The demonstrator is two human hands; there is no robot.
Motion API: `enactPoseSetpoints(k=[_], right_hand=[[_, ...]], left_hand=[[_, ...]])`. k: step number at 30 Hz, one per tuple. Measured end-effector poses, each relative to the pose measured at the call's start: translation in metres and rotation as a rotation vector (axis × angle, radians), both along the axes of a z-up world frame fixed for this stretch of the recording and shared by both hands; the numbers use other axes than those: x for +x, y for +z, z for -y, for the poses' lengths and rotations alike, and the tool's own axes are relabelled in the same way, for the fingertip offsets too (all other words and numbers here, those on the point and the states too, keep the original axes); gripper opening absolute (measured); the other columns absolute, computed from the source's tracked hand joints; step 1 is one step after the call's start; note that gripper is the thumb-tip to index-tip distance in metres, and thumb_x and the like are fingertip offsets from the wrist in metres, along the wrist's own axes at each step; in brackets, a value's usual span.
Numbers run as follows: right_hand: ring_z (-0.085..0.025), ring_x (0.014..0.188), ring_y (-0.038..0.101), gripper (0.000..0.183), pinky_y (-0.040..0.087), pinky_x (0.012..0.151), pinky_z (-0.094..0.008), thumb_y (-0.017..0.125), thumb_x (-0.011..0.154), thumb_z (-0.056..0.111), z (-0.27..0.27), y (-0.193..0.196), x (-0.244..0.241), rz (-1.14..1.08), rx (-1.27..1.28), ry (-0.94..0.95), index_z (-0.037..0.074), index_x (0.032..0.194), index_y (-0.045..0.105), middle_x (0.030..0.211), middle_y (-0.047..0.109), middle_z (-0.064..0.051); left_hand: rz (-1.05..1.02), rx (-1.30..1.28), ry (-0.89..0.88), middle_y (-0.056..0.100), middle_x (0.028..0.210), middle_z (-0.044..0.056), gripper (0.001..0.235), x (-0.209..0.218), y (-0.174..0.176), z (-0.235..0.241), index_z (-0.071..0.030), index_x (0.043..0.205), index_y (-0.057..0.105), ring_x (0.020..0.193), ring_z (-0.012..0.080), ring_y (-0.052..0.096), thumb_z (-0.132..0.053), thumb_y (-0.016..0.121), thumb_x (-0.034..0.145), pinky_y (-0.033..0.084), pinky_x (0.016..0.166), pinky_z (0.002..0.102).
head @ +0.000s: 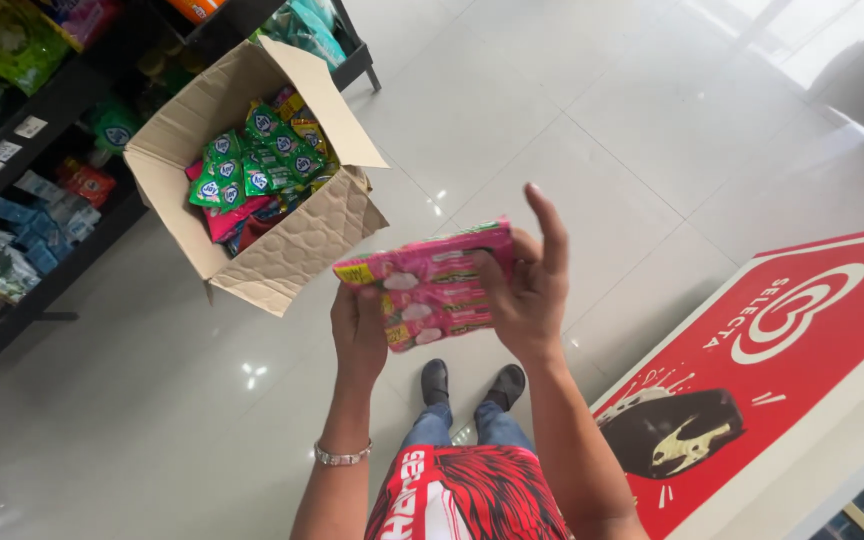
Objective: The recorder is wiping down packs of soap with a cloth and organizing them on top of a freezer in a grocery store.
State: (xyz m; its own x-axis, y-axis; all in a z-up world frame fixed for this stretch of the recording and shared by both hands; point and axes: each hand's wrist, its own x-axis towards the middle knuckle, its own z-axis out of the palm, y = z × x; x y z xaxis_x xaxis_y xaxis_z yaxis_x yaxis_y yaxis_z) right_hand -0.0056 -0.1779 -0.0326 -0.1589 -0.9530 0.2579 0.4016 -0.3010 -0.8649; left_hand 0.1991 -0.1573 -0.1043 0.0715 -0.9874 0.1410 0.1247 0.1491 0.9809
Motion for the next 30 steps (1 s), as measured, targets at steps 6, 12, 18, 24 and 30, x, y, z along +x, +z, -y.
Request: enactPoseSetpoints(k=[6, 12, 18, 24, 30], right_hand=[[-0.011, 0.083, 0.074, 0.082, 0.058, 0.079, -0.025, 0.087, 0.087, 0.012, 0.016, -0.02, -0.029, -0.791, 0.244, -0.191, 0.012, 0.156, 0.043, 0.091, 0.076, -0.007], [-0.018, 0.124, 0.063, 0.086, 0.053, 0.104, -0.032, 0.083, 0.082, 0.011, 0.01, -0.069, -0.049, -0.443, 0.079, 0.122, 0.003, 0.155, 0.038, 0.136, 0.064, -0.012], [-0.011, 0.103, 0.068, 0.042, 0.06, 0.09, -0.03, 0.073, 0.097, 0.008, 0.023, -0.09, -0.05, -0.116, 0.314, 0.21, -0.001, 0.133, 0.054, 0.115, 0.071, -0.007], [-0.013, 0.093, 0.07, 0.037, 0.06, 0.079, -0.03, 0.075, 0.095, 0.008, 0.03, -0.076, -0.04, -0.33, 0.369, -0.031, -0.002, 0.125, 0.055, 0.105, 0.074, -0.008], [-0.014, 0.098, 0.07, 0.063, 0.059, 0.083, -0.03, 0.073, 0.091, 0.007, 0.021, -0.079, -0.048, -0.439, 0.316, -0.017, -0.001, 0.142, 0.038, 0.11, 0.071, -0.01]], left_hand=[[0.234, 0.019, 0.268, 0.065, 0.106, 0.005, 0.037, -0.016, 0.013, 0.006, 0.0, 0.12, 0.059, 0.097, 0.0093, 0.058, -0.035, 0.049, 0.114, 0.051, 0.086, 0.027], [0.274, 0.027, 0.353, 0.065, 0.111, 0.007, 0.037, -0.044, 0.018, 0.013, -0.001, 0.121, 0.058, 0.102, 0.0123, 0.06, -0.036, 0.047, 0.112, 0.05, 0.093, 0.031], [0.256, 0.069, 0.068, 0.064, 0.106, 0.007, 0.039, -0.054, 0.024, 0.039, -0.003, 0.123, 0.053, 0.097, 0.0127, 0.06, -0.039, 0.045, 0.109, 0.051, 0.089, 0.032], [0.449, 0.219, 0.154, 0.061, 0.079, 0.013, 0.032, -0.075, -0.003, 0.058, -0.002, 0.111, 0.053, 0.068, 0.0179, 0.054, -0.033, 0.046, 0.111, 0.046, 0.061, 0.036], [0.529, 0.206, 0.261, 0.064, 0.072, 0.012, 0.029, -0.08, -0.023, 0.048, -0.001, 0.103, 0.05, 0.06, 0.0189, 0.06, -0.029, 0.047, 0.11, 0.044, 0.057, 0.037]])
